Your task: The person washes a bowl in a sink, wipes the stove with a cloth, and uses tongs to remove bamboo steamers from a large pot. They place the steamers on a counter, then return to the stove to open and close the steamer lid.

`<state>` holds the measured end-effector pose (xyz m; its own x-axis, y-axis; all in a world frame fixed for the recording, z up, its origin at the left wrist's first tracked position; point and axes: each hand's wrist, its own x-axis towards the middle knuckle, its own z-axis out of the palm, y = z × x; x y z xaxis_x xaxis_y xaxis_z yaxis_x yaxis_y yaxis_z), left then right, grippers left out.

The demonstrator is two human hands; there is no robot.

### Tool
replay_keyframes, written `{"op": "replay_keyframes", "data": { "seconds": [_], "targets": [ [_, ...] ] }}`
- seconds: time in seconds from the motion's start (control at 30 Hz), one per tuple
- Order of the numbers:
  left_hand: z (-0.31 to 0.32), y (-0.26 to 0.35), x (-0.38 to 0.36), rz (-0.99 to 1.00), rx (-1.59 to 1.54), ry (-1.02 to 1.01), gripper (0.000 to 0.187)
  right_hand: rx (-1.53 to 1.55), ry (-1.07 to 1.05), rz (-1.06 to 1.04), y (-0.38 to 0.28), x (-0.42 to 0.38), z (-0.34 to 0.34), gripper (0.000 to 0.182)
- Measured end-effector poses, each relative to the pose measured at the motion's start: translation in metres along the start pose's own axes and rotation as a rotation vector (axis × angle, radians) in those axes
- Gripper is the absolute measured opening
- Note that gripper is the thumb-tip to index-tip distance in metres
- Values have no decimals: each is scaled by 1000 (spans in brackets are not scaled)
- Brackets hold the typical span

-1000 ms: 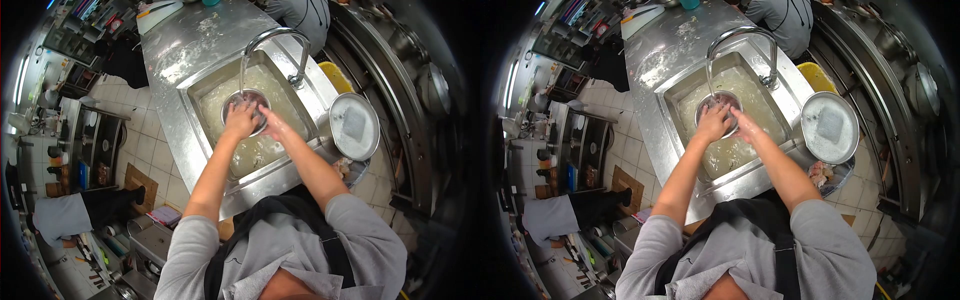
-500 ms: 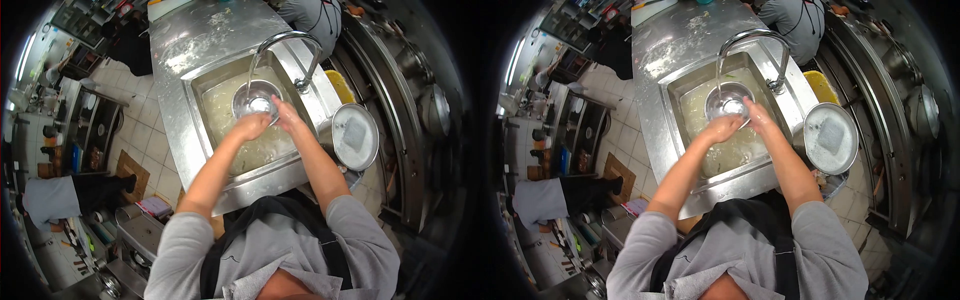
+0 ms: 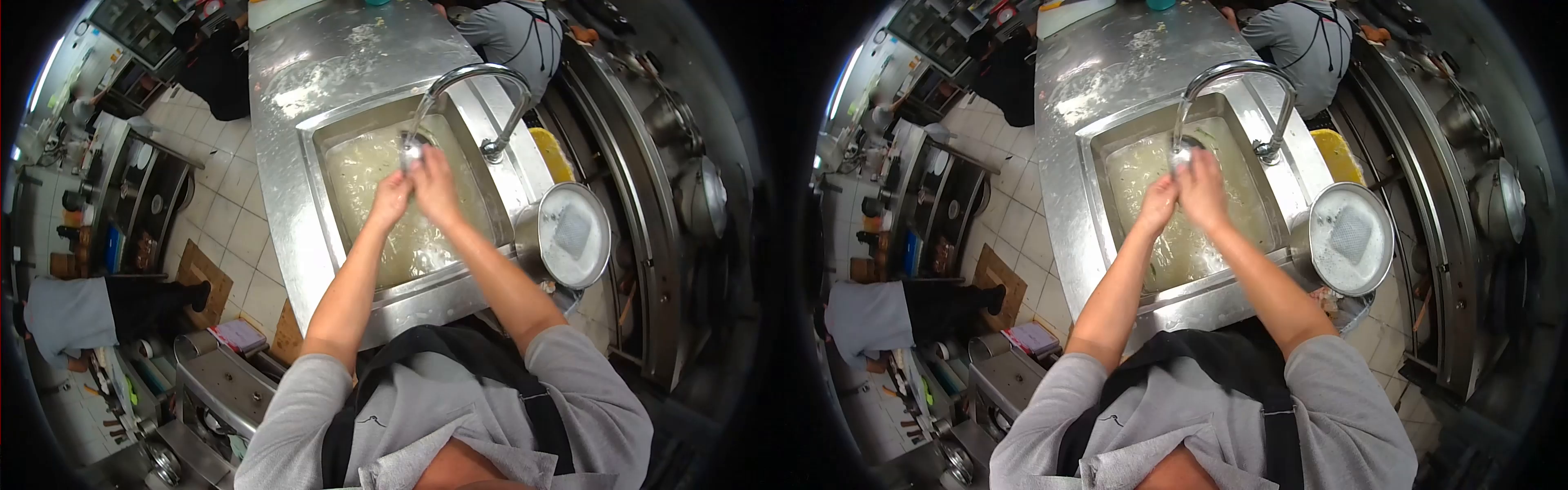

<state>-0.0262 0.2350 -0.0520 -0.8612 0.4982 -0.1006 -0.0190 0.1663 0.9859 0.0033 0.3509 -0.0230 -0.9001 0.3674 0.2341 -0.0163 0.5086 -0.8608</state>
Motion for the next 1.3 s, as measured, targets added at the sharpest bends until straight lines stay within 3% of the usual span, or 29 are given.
{"op": "replay_keyframes", "data": {
  "seconds": [0.03,0.07,0.13,0.17,0.23,0.3,0.37,0.4,0.47,0.5,0.57,0.6,0.67,0.7,0.77,0.8,0.93,1.0,1.23,1.3],
  "targets": [
    [0,-1,3,-50,-561,104,28,-93,-13,-228,-8,-22,5,49],
    [0,-1,1,-48,-559,97,28,-187,-29,-459,-16,-35,9,47],
    [0,0,-15,-17,-1190,144,34,-232,-116,-478,-34,-29,9,45],
    [-3,4,-18,-18,-1182,143,34,-273,-203,-497,-41,-23,9,43],
    [-9,29,-24,-153,-838,137,41,-393,-111,-578,-40,18,15,39],
    [-14,30,-23,-203,-821,167,49,-223,-448,-320,-42,61,10,40],
    [-16,36,-22,-201,-920,230,47,-25,-618,118,-28,98,9,45],
    [-16,39,-18,-218,-947,235,46,-21,-610,120,-6,109,13,45],
    [-18,32,0,-172,-953,171,51,317,-449,496,42,118,28,51],
    [-19,25,10,-126,-963,110,57,315,-447,493,38,109,27,51],
    [-26,7,29,-165,-949,132,54,143,-56,100,23,64,22,53],
    [-28,6,38,-185,-945,145,52,136,-54,98,17,44,18,53],
    [-31,7,55,-195,-974,173,46,-221,240,-315,9,6,10,45],
    [-32,7,57,-194,-1003,191,41,-227,235,-303,13,-12,2,45],
    [-44,4,59,-215,-1015,185,35,-308,-145,-207,29,-27,-26,48],
    [-51,5,58,-214,-977,215,35,-236,-143,-232,25,-26,-41,52],
    [-58,0,46,-229,-961,345,42,-261,76,-292,-1,-6,-90,48],
    [-61,1,35,-232,-960,350,49,-527,298,-447,-6,20,-102,46],
    [-70,4,10,-217,-1012,366,37,-567,164,-222,20,15,-94,40],
    [-73,13,5,-213,-999,396,34,-636,286,-268,28,-6,-91,41]
  ]
}}
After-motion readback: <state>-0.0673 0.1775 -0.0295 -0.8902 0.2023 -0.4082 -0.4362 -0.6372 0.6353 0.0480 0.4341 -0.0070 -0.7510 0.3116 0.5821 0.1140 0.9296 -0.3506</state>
